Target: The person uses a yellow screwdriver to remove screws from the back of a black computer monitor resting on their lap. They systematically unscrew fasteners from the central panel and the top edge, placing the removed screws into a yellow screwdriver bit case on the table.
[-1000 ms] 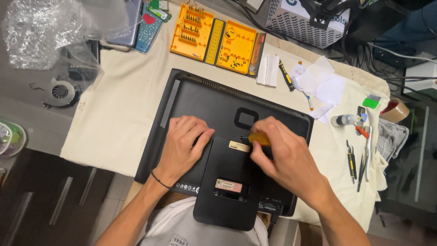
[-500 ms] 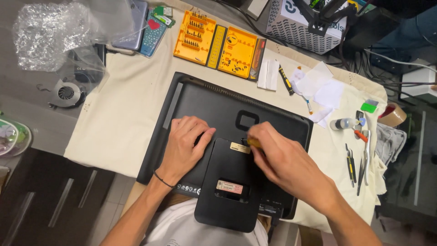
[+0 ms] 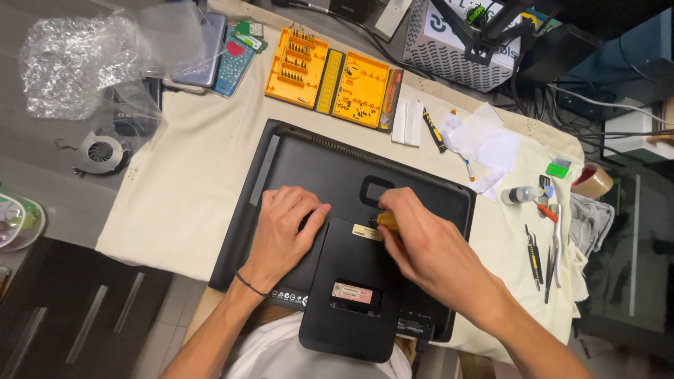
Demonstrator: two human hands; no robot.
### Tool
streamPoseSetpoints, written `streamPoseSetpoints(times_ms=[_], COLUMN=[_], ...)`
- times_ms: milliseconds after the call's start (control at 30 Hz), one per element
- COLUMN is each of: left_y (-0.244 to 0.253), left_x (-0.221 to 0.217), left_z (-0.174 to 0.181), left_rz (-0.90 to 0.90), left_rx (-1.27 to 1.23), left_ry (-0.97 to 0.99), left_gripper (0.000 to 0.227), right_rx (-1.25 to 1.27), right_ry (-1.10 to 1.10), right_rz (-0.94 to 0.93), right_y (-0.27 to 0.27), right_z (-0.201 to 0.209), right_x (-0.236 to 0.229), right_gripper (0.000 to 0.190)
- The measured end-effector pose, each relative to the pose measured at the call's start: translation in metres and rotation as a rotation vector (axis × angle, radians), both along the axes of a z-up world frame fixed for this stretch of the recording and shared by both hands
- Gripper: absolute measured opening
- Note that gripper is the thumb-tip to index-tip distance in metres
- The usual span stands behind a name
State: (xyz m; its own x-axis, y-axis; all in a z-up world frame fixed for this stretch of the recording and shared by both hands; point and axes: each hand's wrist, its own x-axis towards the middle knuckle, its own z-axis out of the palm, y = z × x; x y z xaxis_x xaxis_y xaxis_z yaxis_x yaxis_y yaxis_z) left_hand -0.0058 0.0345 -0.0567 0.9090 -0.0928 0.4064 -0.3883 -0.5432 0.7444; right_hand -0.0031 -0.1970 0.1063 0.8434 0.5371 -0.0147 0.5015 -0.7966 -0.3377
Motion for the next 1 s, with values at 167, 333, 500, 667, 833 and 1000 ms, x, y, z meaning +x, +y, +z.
streamPoseSetpoints(times_ms=[167,333,500,667,833,1000], left_y=[0.000,0.000,0.002,-0.004,-0.019,-0.030], left_x=[-0.002,-0.003,0.001,-0.001,-0.015,-0.017], left_z=[-0.001,-0.003,0.015,0.042,0.051,0.055], left_rz=[-0.008,-0.012,-0.061,-0.171,-0.180,-0.171], left_rx=[0.015,0.019,-0.052,-0.257,-0.437,-0.508], left_ry=[-0.003,-0.013,-0.044,-0.085,0.057,0.152], left_gripper=[0.025,0.023,0.011,0.004,0.008,0.008], right_rx=[-0.073,-0.099,-0.064,0.329,0.895,0.974], right_ry=[-0.010,-0.032,-0.063,-0.109,-0.075,-0.105], right_rz=[-0.042,-0.075,-0.121,-0.283,-0.362,-0.339], right_y=[-0.014,-0.012,-0.012,-0.025,-0.039,-0.046], right_z=[-0.018,-0.025,-0.028,-0.001,0.003,-0.002], right_x=[-0.002,-0.003,-0.006,-0.024,-0.054,-0.057], right_gripper=[0.021,0.020,0.025,0.033,0.039,0.035])
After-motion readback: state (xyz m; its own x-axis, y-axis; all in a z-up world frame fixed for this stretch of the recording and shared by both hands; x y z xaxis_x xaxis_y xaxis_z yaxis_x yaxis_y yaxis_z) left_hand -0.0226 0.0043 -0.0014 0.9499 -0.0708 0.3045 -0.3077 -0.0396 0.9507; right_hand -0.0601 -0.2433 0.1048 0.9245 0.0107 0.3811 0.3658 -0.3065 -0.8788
